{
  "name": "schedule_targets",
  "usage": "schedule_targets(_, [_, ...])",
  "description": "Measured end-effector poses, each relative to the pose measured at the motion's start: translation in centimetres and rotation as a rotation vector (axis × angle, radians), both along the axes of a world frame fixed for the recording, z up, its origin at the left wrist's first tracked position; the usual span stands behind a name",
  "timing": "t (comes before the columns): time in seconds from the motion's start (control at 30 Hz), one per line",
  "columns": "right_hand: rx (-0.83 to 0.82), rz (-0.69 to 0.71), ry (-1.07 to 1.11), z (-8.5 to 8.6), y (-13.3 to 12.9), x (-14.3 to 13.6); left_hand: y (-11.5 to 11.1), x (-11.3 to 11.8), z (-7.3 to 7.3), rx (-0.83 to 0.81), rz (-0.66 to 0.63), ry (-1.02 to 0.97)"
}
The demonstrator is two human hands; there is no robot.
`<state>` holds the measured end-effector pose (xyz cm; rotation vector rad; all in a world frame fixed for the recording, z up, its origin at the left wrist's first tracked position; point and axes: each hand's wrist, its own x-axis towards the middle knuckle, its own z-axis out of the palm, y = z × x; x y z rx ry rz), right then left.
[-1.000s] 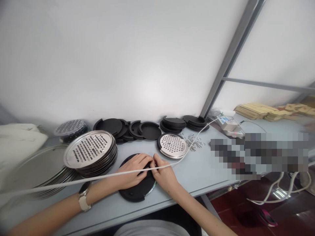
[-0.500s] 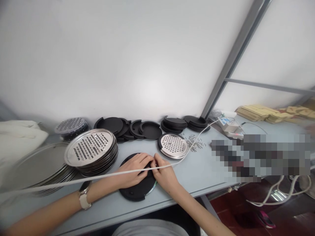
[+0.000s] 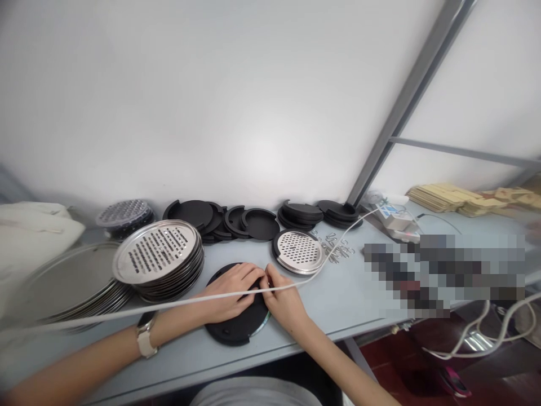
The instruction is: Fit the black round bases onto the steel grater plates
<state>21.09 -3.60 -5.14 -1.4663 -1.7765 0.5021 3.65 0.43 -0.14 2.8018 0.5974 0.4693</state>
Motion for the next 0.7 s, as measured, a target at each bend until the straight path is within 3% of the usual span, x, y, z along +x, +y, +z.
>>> schedule_targets(0.7, [-0.002,-0.023,-0.004,0.06,0.01,-0.1,0.11,0.07,-0.06,-0.001,-0.006,0.021])
